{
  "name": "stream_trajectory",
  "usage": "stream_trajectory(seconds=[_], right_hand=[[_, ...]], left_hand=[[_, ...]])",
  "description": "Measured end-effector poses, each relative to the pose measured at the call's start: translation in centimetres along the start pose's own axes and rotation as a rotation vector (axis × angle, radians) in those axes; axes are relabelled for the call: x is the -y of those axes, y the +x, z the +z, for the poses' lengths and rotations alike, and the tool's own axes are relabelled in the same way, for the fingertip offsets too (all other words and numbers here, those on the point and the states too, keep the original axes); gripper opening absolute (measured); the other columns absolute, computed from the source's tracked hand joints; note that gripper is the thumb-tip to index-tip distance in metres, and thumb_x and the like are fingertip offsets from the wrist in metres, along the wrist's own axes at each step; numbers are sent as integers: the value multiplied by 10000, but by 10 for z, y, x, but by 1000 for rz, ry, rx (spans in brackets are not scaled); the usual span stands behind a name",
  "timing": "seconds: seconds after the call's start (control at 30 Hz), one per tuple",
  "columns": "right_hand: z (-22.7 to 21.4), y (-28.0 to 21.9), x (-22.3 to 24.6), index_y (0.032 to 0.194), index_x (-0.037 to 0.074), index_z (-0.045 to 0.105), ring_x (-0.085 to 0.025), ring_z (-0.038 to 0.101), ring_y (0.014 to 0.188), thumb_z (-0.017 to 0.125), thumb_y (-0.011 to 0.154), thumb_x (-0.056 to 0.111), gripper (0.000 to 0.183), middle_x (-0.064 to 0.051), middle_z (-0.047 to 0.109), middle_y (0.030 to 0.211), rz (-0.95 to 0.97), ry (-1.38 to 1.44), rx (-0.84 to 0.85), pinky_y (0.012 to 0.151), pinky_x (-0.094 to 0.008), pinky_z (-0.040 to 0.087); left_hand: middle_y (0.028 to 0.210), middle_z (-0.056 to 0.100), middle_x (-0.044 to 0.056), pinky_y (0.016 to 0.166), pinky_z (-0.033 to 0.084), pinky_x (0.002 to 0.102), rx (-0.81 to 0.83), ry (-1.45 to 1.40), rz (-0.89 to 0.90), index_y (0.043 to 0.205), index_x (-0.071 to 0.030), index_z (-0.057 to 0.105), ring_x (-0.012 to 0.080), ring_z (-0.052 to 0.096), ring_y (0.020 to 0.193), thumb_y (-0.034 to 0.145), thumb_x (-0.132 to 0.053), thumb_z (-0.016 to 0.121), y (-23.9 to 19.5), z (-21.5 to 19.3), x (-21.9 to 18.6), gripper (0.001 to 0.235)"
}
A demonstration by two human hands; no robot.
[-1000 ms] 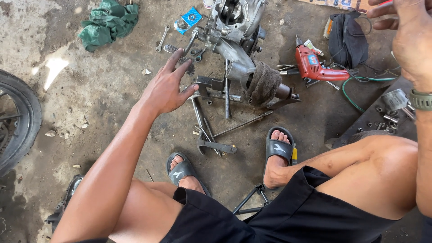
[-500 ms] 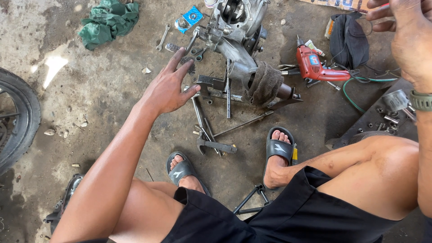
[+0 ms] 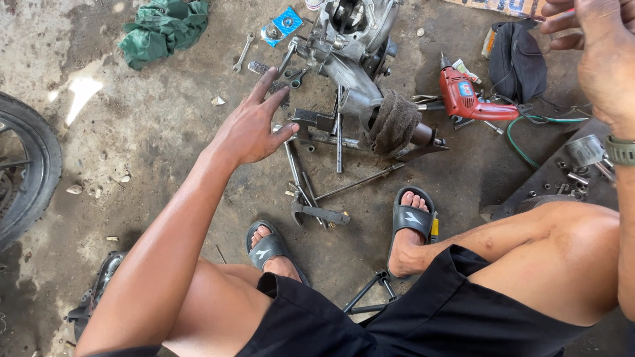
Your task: Removing a piston pin from a motorcycle piston and performing maintenance on the engine assembly.
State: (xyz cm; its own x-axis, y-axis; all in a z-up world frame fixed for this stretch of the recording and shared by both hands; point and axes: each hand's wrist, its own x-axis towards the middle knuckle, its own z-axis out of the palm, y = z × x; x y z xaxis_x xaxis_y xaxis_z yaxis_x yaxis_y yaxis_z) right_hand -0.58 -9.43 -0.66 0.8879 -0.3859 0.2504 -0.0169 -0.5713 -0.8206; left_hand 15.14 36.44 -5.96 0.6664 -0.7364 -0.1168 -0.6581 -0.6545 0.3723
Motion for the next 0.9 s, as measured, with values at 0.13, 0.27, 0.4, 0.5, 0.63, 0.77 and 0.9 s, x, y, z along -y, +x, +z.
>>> stream_trajectory(seconds=[0.13, 0.27, 0.4, 0.5, 0.63, 0.77, 0.9], right_hand=[[1, 1, 0, 1340, 139, 655, -56, 708, 1124, 405, 1349, 488, 430, 9, 698, 1311, -3, 4, 22, 900, -173, 542], [0, 1, -4, 1383, 98, 631, -84, 684, 1138, 385, 1368, 446, 426, -42, 691, 1333, -38, 4, 55, 920, -192, 523], [2, 3, -5, 1361, 114, 638, -65, 694, 1122, 402, 1346, 412, 381, -32, 703, 1323, -11, 12, 46, 907, -167, 523], [3, 2, -5, 1351, 124, 640, -58, 690, 1124, 407, 1344, 442, 394, -16, 701, 1319, -6, 19, 50, 900, -163, 526], [5, 2, -10, 1371, 108, 626, -84, 689, 1125, 433, 1345, 432, 378, -44, 699, 1348, -22, 36, 58, 914, -189, 530], [6, 2, -13, 1399, 83, 641, -110, 676, 1109, 446, 1348, 460, 427, -52, 685, 1312, -44, 32, 79, 901, -213, 524], [7, 0, -4, 1407, 72, 653, -119, 671, 1112, 416, 1346, 408, 415, -56, 677, 1305, -56, 6, 101, 894, -216, 512]], left_hand=[[1714, 69, 132, 1148, 357, 532, 13, -8, -4, 1570, -10, 367, 426, 359, 1481, 1010, -467, 589, -1, -2, -1, 756], [1721, 42, 104, 1133, 369, 551, 43, -16, -30, 1573, -9, 364, 429, 357, 1479, 1015, -477, 570, -2, -5, -5, 757], [1721, 40, 110, 1150, 353, 527, 44, -15, -28, 1571, -8, 364, 403, 359, 1486, 1013, -482, 566, -1, -4, -4, 760], [1719, 35, 123, 1144, 358, 536, 31, -18, -8, 1563, 12, 374, 412, 350, 1492, 1018, -466, 572, -1, -3, -2, 752], [1718, 47, 120, 1140, 363, 528, 25, -23, -6, 1558, 12, 382, 413, 377, 1475, 1016, -461, 578, -1, -3, -3, 746], [1716, 66, 126, 1133, 367, 541, 25, -28, -11, 1559, 3, 387, 438, 404, 1447, 1014, -469, 575, -2, -4, -4, 745], [1718, 45, 130, 1165, 333, 536, 34, -26, -14, 1573, -6, 365, 423, 355, 1484, 1017, -467, 573, -2, -4, -4, 751]])
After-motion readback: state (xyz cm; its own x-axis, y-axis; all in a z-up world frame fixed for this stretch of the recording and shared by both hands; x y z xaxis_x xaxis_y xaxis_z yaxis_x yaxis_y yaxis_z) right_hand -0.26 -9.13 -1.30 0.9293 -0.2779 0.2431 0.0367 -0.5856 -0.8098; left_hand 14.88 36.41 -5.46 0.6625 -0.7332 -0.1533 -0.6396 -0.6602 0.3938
